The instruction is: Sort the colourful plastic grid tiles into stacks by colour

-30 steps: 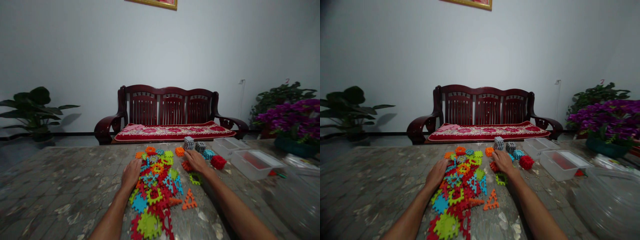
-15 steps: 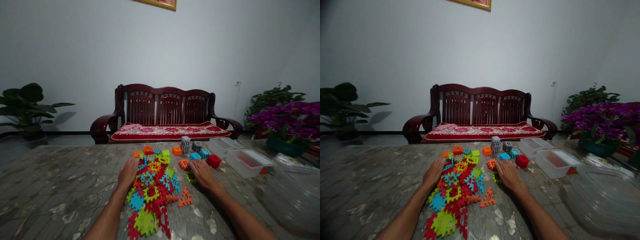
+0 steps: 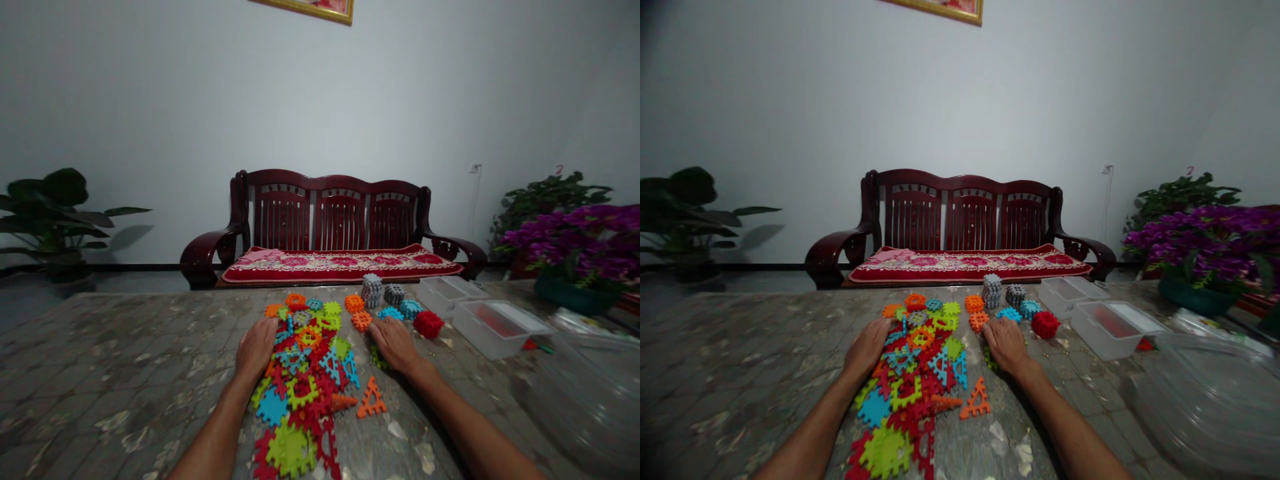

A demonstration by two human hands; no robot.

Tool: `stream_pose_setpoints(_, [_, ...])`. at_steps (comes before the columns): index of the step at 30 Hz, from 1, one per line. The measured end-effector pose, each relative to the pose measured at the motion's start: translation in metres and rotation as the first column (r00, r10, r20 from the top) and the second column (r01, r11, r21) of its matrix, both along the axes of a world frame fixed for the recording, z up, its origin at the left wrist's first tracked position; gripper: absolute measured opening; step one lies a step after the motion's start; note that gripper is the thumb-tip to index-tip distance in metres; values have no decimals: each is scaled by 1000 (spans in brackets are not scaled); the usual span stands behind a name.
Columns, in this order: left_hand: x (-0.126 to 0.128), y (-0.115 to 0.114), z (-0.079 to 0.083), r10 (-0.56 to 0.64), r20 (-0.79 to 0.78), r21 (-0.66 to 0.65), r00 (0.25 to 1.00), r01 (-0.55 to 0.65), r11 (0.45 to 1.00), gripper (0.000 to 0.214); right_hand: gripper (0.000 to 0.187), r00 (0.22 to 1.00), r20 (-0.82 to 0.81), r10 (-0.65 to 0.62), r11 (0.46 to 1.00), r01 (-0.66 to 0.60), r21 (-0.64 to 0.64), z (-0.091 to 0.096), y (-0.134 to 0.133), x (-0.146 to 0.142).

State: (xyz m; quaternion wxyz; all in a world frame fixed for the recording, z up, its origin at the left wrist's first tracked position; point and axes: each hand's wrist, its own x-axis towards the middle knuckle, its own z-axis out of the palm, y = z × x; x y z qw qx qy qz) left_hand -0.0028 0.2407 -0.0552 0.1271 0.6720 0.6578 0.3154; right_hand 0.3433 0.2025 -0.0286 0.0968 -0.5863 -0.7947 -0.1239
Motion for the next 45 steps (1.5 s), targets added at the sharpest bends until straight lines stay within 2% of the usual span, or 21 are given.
stream_pose_setpoints(4, [-1, 1, -1, -6, 4, -7, 1000, 6, 1000, 48, 34, 992, -113, -47, 999, 48, 0, 3, 1, 0])
stream_pose_setpoints(8, [0, 2, -1, 3, 16, 3, 1000, -3, 1000, 48, 21, 964, -258, -72, 997, 70, -18, 11, -20, 3])
stream_pose_setpoints(13, [0, 1, 3, -3, 4, -21, 1000, 3, 1000, 51, 20, 971, -238, -25, 999, 17, -34, 10, -54, 7])
stream_pose_setpoints(16, [-1, 0, 4, -12, 5, -32, 1000, 12, 999, 51, 18, 969, -248, 8, 996, -29, -79, 4, -62, 8])
stream_pose_setpoints(22, [-1, 1, 3, 3, 1, -31, 1000, -3, 1000, 49, 19, 955, -291, 63, 994, -86, -69, -5, -46, 6])
stream_pose_setpoints(26, [1, 0, 6, 10, -17, -53, 1000, -11, 999, 52, 21, 940, -334, 67, 996, -82, -33, -13, -34, 6])
stream_pose_setpoints(29, [2, -2, 8, 10, -27, -64, 1000, -12, 998, 55, 24, 930, -366, 34, 999, -18, 46, -20, -33, 13])
stream_pose_setpoints(33, [1, -2, 9, -3, -32, -40, 999, 2, 999, 54, 30, 925, -370, -83, 979, 145, 141, -26, -39, 30])
stream_pose_setpoints(37, [0, -3, 9, 9, -46, -27, 999, -11, 1000, 52, 24, 922, -344, -176, 974, 213, 72, -28, -42, 42])
stream_pose_setpoints(40, [0, -3, 9, 15, -47, -45, 999, -17, 999, 52, 24, 923, -351, -158, 983, 181, 33, -29, -42, 42])
stream_pose_setpoints(45, [1, -2, 11, 3, -23, -61, 1000, -4, 998, 57, 21, 918, -379, -116, 987, 150, 61, -30, -42, 40])
